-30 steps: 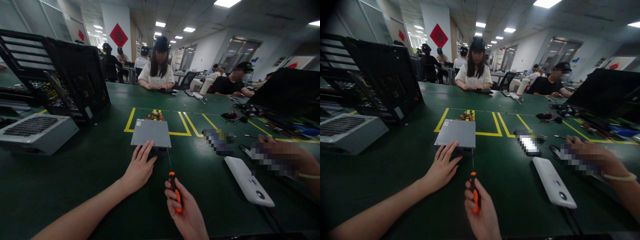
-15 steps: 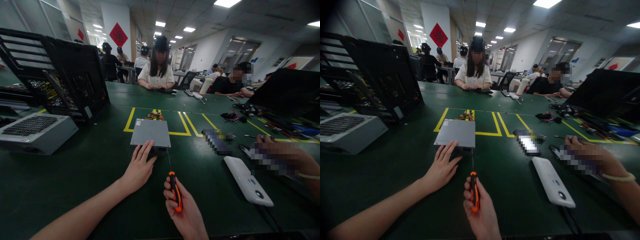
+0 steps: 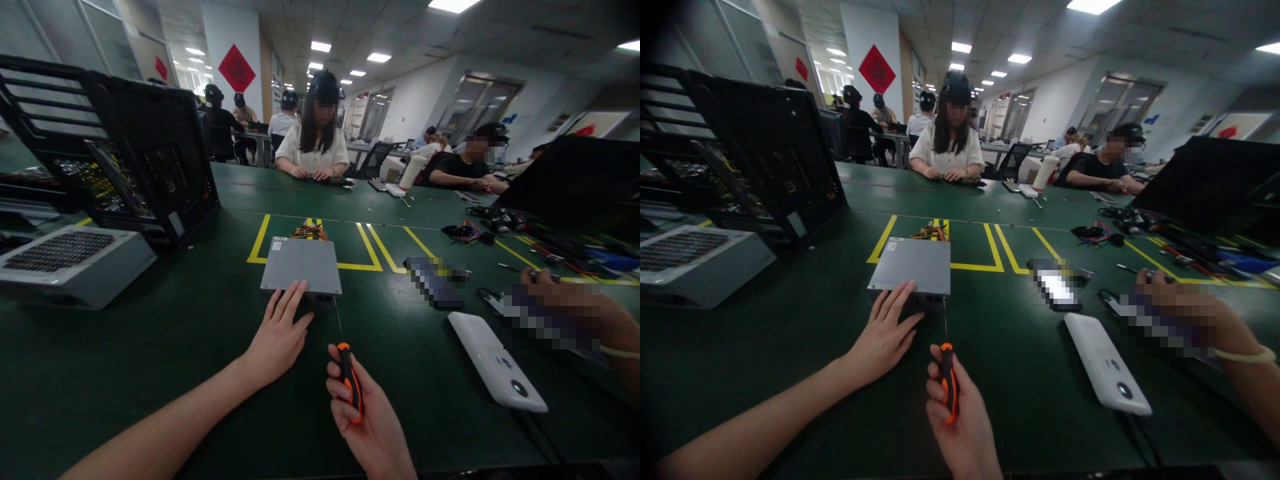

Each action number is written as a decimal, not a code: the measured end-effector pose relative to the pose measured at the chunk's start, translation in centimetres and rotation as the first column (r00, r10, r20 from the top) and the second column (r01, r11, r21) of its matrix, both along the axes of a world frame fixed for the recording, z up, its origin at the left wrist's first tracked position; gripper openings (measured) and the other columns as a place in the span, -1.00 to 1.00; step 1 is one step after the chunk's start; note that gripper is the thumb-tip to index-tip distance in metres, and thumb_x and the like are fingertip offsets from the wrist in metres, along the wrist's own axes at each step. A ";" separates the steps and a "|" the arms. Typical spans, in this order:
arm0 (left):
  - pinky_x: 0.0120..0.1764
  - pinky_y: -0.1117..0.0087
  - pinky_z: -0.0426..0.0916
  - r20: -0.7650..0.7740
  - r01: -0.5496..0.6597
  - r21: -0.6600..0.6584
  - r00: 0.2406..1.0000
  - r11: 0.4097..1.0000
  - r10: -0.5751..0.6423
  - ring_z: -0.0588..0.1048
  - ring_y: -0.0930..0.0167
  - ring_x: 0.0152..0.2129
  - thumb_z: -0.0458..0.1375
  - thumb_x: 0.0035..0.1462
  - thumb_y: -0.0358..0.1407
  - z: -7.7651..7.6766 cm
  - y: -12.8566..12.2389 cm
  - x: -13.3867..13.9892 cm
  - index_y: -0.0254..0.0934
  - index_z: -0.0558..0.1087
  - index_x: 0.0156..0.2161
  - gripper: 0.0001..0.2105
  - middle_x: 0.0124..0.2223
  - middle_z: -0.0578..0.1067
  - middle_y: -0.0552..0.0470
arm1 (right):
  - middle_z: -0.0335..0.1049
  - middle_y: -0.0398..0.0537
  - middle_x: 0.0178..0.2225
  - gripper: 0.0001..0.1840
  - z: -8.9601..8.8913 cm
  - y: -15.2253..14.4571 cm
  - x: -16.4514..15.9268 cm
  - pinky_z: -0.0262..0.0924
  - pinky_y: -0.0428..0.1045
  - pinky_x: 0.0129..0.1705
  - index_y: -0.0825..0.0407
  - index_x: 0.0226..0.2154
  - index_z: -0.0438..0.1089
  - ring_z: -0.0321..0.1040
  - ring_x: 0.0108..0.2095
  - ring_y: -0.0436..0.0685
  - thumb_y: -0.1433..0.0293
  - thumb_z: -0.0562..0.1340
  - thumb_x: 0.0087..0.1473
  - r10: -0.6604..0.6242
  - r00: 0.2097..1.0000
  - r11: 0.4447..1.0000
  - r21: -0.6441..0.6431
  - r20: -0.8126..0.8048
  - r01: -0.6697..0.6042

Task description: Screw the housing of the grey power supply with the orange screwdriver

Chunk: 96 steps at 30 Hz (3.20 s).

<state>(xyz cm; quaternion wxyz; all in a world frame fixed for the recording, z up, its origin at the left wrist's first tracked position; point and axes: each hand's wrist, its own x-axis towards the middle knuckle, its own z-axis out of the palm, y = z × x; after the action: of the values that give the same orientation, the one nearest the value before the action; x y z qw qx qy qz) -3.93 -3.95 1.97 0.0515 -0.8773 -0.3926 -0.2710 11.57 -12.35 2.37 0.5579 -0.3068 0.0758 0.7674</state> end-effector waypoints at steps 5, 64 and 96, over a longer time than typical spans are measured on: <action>0.15 -0.01 -0.06 -0.007 0.007 -0.008 1.000 1.000 -0.007 -0.10 0.14 0.20 0.04 0.05 -0.44 0.0 0.0 0.0 -0.27 0.39 -0.08 -0.71 0.29 -0.18 -0.14 | 0.21 -0.12 -0.49 -0.92 0.1 0.0 -0.1 -0.15 -0.32 -0.77 0.17 -0.37 0.31 -0.01 -0.67 -0.22 0.47 0.16 0.03 -0.053 0.998 0.999 0.003 -0.021 0.053; 0.11 0.02 -0.14 -0.182 0.009 0.159 0.983 0.987 0.020 -0.08 0.11 0.19 0.10 0.05 -0.34 -0.9 1.2 0.8 0.03 0.16 0.13 -0.48 0.28 -0.08 -0.08 | 0.17 -0.16 -0.51 -0.75 -0.1 0.5 0.1 -0.18 -0.31 -0.79 0.18 -0.32 0.30 -0.04 -0.68 -0.21 0.37 -0.01 0.18 -0.028 0.999 1.000 -0.003 -0.022 0.028; 0.10 0.05 -0.12 -0.208 -0.047 0.189 0.974 0.981 0.087 -0.03 0.14 0.18 0.06 0.07 -0.37 -0.9 1.2 1.2 -0.02 0.10 0.17 -0.46 0.26 -0.01 -0.13 | 0.17 -0.15 -0.50 -0.75 -0.5 0.3 -0.1 -0.11 -0.31 -0.76 0.18 -0.18 0.30 0.00 -0.68 -0.21 0.36 0.10 0.12 0.005 0.998 0.999 0.039 -0.058 -0.002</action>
<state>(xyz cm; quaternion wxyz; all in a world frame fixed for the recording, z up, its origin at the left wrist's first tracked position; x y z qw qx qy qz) -2.73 -2.80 1.09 0.1830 -0.8792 -0.3879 -0.2075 11.45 -12.03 1.89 0.5600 -0.2735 0.0765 0.7783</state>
